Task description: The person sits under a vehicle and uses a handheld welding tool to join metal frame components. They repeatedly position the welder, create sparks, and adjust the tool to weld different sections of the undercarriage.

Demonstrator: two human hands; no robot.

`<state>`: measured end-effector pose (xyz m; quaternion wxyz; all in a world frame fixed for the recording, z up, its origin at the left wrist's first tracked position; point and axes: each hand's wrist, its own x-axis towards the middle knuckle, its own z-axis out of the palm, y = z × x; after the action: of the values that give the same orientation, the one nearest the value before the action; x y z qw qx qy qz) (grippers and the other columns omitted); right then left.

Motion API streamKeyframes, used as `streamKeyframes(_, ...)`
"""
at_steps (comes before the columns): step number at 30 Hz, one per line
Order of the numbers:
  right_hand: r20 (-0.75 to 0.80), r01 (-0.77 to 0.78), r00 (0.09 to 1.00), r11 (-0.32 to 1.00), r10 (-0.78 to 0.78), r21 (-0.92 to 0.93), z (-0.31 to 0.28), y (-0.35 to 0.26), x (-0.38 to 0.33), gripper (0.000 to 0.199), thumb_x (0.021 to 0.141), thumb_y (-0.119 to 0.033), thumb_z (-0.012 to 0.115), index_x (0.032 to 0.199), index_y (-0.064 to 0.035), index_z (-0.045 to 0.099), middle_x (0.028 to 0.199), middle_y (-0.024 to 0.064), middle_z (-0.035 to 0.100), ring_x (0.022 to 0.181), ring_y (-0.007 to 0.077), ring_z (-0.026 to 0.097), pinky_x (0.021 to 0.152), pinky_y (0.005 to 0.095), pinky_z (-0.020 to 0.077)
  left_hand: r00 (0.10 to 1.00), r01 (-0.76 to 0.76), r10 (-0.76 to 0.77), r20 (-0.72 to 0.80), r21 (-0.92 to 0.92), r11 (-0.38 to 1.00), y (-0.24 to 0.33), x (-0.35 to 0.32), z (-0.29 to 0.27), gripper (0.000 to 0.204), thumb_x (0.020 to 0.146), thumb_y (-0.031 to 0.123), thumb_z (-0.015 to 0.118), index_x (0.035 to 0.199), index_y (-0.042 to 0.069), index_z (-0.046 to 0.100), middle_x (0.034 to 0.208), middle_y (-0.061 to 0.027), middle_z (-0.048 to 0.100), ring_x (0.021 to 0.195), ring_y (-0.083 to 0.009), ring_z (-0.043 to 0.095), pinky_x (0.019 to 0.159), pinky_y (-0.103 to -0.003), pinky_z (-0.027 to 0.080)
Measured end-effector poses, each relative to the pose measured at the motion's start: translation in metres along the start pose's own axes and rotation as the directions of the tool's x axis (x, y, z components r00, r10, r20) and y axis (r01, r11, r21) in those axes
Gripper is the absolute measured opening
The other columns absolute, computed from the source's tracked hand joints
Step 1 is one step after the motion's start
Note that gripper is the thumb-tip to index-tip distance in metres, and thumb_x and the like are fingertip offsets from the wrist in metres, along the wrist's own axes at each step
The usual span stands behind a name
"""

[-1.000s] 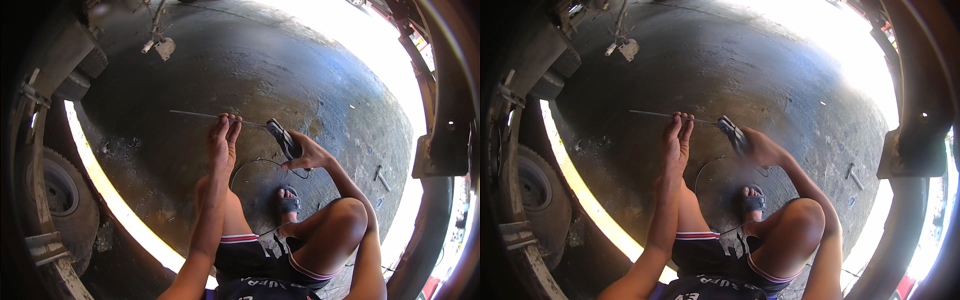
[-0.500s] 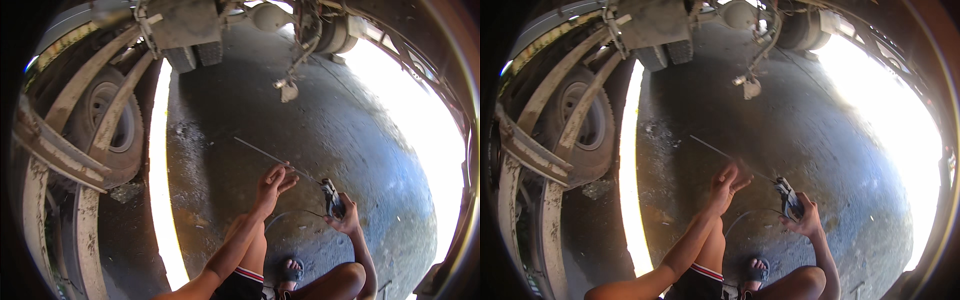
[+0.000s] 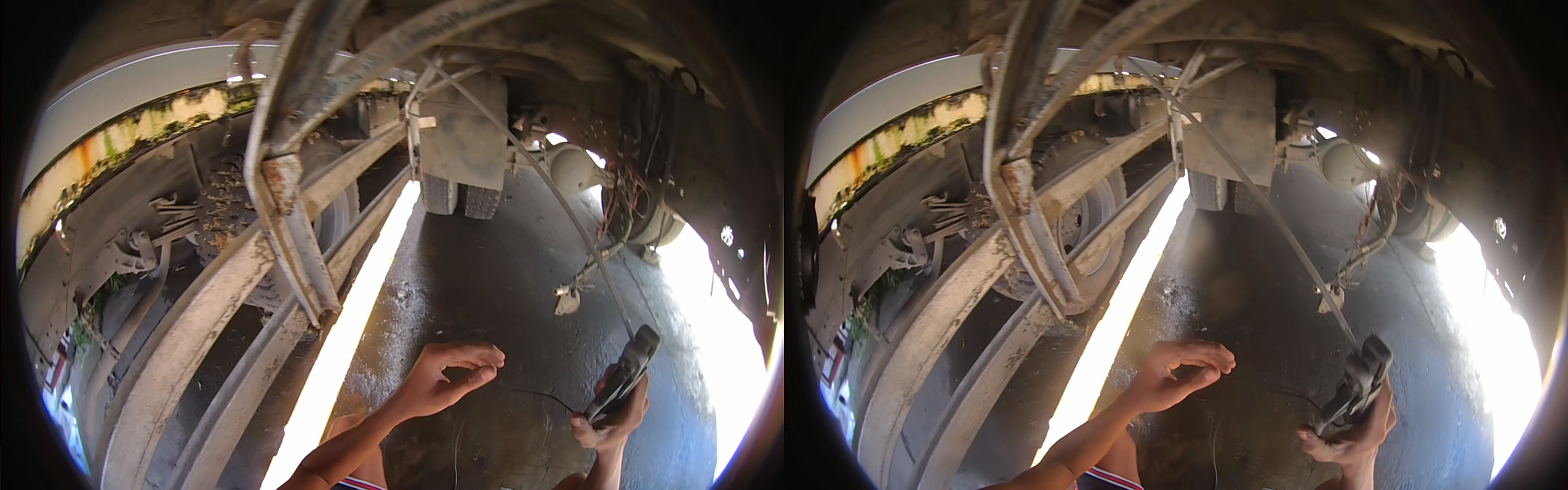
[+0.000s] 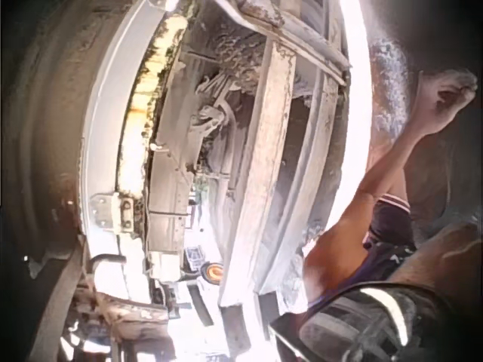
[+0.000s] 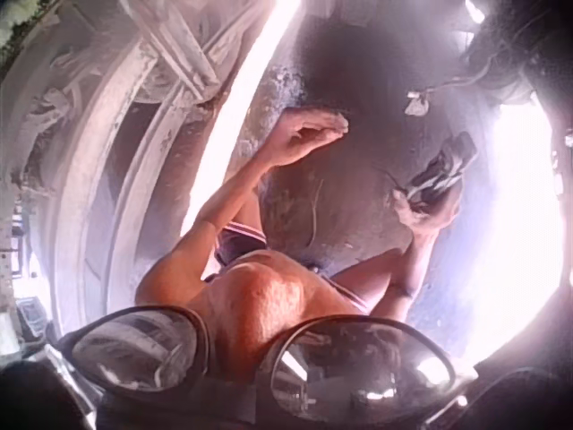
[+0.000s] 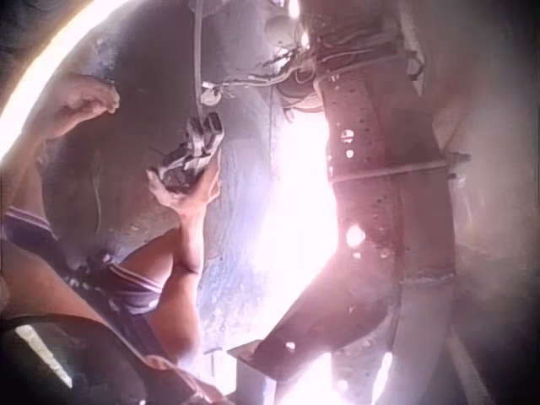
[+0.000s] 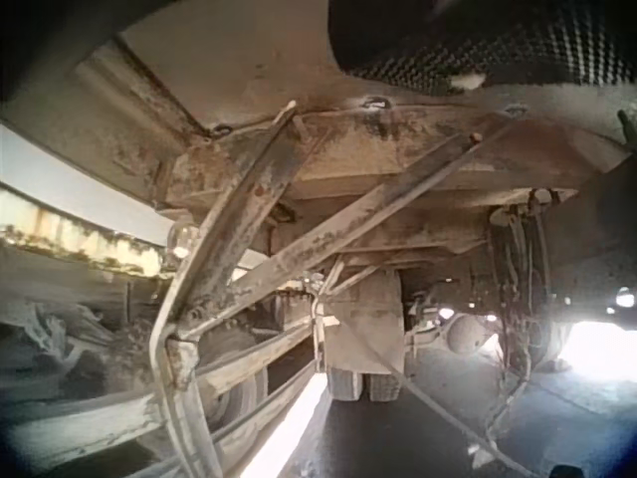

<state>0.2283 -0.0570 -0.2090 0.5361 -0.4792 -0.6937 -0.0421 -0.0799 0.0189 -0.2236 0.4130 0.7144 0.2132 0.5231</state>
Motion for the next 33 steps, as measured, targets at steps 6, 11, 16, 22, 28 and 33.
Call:
streamKeyframes(6, 0.107, 0.102, 0.99, 0.993, -0.096, -0.059, -0.021, -0.001, 0.011, 0.123, 0.057, -0.063, 0.088, 0.141, 0.017, 0.047, 0.09, 0.0109, 0.067, 0.07, 0.0167, 0.062, 0.062, 0.0288, 0.0487, 0.901, -0.321, 0.418, -0.117, 0.468, 0.823, 0.098, -0.017, -0.034, 0.027, 0.085, 0.006, 0.083, 0.109, -0.003, 0.074, 0.103, -0.0152, 0.077, 0.093, -0.0298, 0.076, 0.08, -0.036, 0.062)
streamKeyframes(11, 0.218, 0.264, 0.93, 0.95, -0.296, 0.166, -0.058, -0.038, 0.011, 0.078, 0.083, -0.032, 0.087, 0.14, 0.0101, 0.055, 0.126, 0.019, 0.07, 0.109, 0.023, 0.068, 0.093, 0.0372, 0.0548, 0.647, -0.393, 0.713, -0.269, 0.684, 0.615, 0.155, -0.042, -0.054, 0.022, 0.086, 0.016, 0.084, 0.096, -0.001, 0.077, 0.086, -0.0149, 0.077, 0.086, -0.0319, 0.076, 0.078, -0.038, 0.062)
streamKeyframes(16, -0.196, 0.137, 0.974, 0.982, -0.11, 0.132, -0.041, -0.07, 0.033, 0.103, 0.057, -0.075, 0.084, 0.113, 0.0074, 0.057, 0.073, 0.0006, 0.05, 0.059, 0.0083, 0.047, 0.051, 0.025, 0.0311, 0.632, -0.097, 0.73, -0.262, 0.907, 0.409, 0.192, -0.055, -0.071, 0.028, 0.086, 0.022, 0.083, 0.101, 0.001, 0.074, 0.088, -0.0122, 0.076, 0.097, -0.0341, 0.072, 0.086, -0.045, 0.054)
streamKeyframes(22, -0.253, 0.362, 0.903, 0.932, -0.349, 0.006, -0.018, -0.143, 0.089, 0.095, 0.069, -0.046, 0.088, 0.136, 0.0127, 0.054, 0.079, 0.0119, 0.065, 0.061, 0.0161, 0.059, 0.054, 0.0282, 0.0458, 0.783, 0.187, 0.484, -0.39, 0.89, 0.415, 0.202, -0.068, -0.077, 0.025, 0.082, 0.012, 0.084, 0.104, 0.003, 0.075, 0.102, -0.0157, 0.074, 0.1, -0.0333, 0.069, 0.092, -0.042, 0.052)
streamKeyframes(28, -0.279, 0.368, 0.884, 0.926, -0.376, -0.084, 0.002, -0.205, 0.14, 0.096, 0.074, -0.04, 0.086, 0.146, 0.0118, 0.049, 0.083, 0.0088, 0.066, 0.063, 0.0113, 0.056, 0.056, 0.0249, 0.0435, 0.764, 0.125, 0.404, -0.503, 0.729, 0.673, 0.196, -0.102, -0.066, 0.028, 0.082, 0.017, 0.086, 0.103, 0.002, 0.074, 0.102, -0.0141, 0.074, 0.101, -0.0341, 0.069, 0.089, -0.043, 0.053)
streamKeyframes(33, -0.311, 0.333, 0.89, 0.941, -0.333, -0.056, 0.005, -0.222, 0.154, 0.091, 0.074, -0.029, 0.086, 0.147, 0.01, 0.049, 0.09, 0.0101, 0.068, 0.069, 0.0103, 0.057, 0.061, 0.0238, 0.0464, 0.721, 0.284, 0.427, -0.546, 0.795, 0.536, 0.189, -0.115, -0.062, 0.035, 0.085, 0.021, 0.085, 0.111, 0.003, 0.071, 0.11, -0.0189, 0.07, 0.109, -0.0404, 0.065, 0.098, -0.048, 0.05)
